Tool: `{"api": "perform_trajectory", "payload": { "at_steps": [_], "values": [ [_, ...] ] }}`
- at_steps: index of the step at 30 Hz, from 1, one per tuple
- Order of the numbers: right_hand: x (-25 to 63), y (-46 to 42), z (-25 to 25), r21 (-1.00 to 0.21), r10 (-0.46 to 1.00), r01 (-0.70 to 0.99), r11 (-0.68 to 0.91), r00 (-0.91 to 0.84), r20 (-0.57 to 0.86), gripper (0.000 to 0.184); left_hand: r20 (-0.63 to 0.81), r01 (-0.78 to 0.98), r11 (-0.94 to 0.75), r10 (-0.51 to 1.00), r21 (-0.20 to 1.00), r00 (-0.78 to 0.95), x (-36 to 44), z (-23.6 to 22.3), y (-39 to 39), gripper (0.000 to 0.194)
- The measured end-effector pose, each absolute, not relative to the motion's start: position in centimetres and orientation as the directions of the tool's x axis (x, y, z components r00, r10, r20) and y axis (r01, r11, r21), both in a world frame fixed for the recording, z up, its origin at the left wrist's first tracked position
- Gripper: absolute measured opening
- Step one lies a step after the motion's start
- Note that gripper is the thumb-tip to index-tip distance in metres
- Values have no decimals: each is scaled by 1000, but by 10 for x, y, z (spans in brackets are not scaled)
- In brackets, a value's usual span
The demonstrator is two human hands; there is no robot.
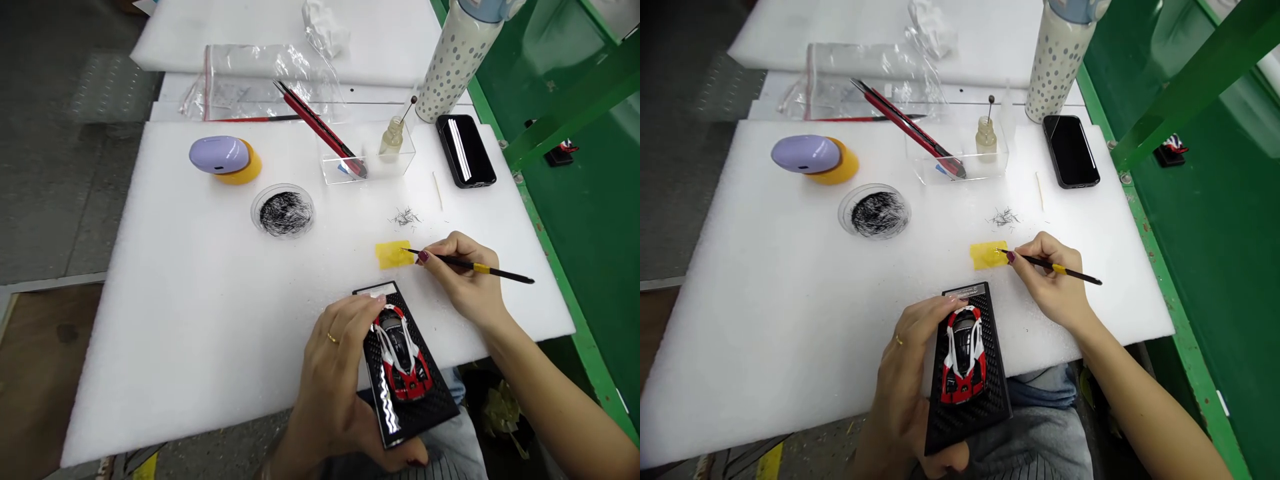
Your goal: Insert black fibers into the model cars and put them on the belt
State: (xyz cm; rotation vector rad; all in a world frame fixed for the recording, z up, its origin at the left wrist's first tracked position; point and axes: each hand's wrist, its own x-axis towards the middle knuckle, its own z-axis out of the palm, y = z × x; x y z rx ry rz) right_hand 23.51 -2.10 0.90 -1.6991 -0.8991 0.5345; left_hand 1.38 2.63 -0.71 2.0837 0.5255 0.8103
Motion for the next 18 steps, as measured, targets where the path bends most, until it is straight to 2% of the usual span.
{"api": "perform_trajectory", "payload": {
  "at_steps": [3, 6, 8, 10, 13, 18],
  "values": [
    [236, -21, 8, -945, 788, 306, -115, 607, 100, 18, 359, 63, -547, 628, 835, 690, 13, -7, 25, 93],
    [237, -24, 9, -958, 783, 272, -89, 614, 102, 17, 354, 51, -525, 639, 850, 683, 13, -8, 25, 83],
    [231, -30, 12, -983, 780, 185, -16, 617, 103, 17, 355, 51, -523, 643, 851, 679, 13, -10, 24, 87],
    [219, -39, 16, -992, 778, 61, 110, 616, 124, 17, 374, 39, -536, 638, 843, 673, 14, -11, 24, 101],
    [195, -53, 18, -954, 777, -112, 278, 610, 154, 16, 375, 36, -530, 645, 847, 666, 13, -12, 24, 113],
    [174, -63, 12, -905, 811, -258, 338, 567, 142, 8, 335, 49, -488, 666, 872, 667, 15, -8, 23, 114]
  ]
}}
